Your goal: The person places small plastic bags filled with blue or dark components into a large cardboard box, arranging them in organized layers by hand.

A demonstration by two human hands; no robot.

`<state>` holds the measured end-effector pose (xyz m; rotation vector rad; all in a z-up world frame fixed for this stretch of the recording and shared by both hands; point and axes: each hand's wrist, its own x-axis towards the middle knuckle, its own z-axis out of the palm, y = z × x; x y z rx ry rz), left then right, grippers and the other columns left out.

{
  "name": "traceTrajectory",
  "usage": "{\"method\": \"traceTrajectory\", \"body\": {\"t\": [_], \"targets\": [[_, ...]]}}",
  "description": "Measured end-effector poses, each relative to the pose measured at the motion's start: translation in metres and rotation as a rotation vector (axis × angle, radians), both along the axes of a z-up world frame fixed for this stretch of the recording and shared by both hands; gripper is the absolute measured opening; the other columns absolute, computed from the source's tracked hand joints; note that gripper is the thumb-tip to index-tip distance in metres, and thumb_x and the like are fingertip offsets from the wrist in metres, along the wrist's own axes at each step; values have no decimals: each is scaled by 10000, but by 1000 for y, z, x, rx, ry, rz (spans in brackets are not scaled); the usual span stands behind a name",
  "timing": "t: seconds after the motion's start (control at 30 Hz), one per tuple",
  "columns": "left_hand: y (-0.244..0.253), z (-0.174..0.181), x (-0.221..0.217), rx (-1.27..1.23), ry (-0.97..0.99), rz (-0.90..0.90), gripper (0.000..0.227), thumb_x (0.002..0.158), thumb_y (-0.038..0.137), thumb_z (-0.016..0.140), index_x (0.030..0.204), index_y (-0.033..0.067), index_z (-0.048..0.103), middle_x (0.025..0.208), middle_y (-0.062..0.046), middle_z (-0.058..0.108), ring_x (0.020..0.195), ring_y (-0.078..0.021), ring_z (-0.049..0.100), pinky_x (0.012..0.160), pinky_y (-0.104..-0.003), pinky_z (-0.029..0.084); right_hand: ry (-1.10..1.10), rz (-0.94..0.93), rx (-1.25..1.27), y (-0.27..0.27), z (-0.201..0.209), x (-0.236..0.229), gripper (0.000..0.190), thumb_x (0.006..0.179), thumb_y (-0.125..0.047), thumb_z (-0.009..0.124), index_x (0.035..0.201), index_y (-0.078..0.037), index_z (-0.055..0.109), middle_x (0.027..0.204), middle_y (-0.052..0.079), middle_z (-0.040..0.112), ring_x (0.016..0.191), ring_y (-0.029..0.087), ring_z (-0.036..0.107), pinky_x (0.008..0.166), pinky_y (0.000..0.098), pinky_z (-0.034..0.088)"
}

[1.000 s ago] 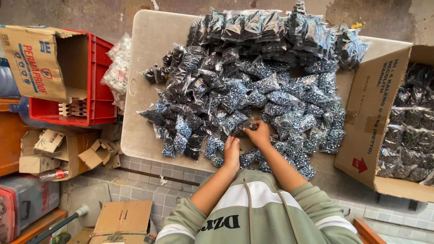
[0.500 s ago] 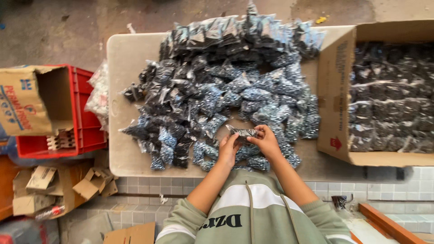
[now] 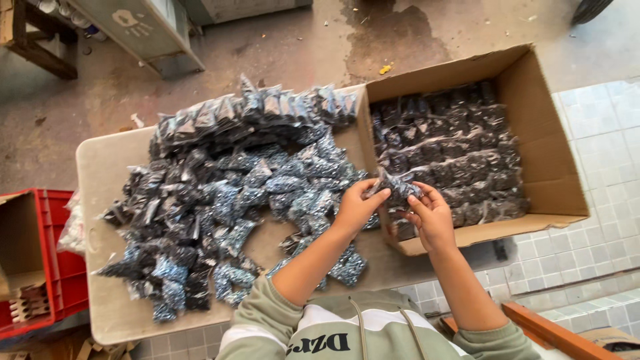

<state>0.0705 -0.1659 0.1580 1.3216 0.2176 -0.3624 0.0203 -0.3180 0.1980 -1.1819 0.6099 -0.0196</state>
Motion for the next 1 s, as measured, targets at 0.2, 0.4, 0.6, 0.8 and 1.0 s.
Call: {"method": "traceTrajectory", "body": {"t": [0.2,0.4,0.6,0.8,1.0], "targets": [[-103,-35,51,123,202,-139,534,836,314,747,1248,6,604,1016,-190,641,658,-240,714,548,-300,592,8,-24,-140,-97,-53,44,457,899,-7,644,1336,-67,524,1030,90,581,887,182,622,702,372,617],[-150,-17,99,272,203,-293,713,944,371,594,1473,-24,325,1393,-256,435,1298,-338,468,988,-472,460,18,-79,-292,-160,-108,111,524,882,1,667,1365,-50,471,1023,156,544,816,240,615,650,389,611],[-201,-56,180,385,20,-51,633,826,259,671,1371,-22,516,1248,-246,536,1111,-352,622,938,-408,519,-108,-176,-391,-190,-137,207,497,863,-9,698,1314,-96,508,1110,145,578,934,229,633,698,345,605],[-208,-79,225,484,-24,-134,575,843,246,662,1352,7,548,1216,-259,566,1189,-362,579,1011,-423,490,30,-246,-223,-190,-167,238,468,821,40,706,1227,-8,480,1007,191,490,900,387,635,690,563,632],[-214,-62,225,445,-109,-197,544,846,188,651,1339,-14,540,1297,-290,477,1087,-334,640,928,-387,554,82,-378,-61,-187,-156,228,409,821,43,663,1177,-42,479,974,113,407,874,320,596,717,603,627]]}}
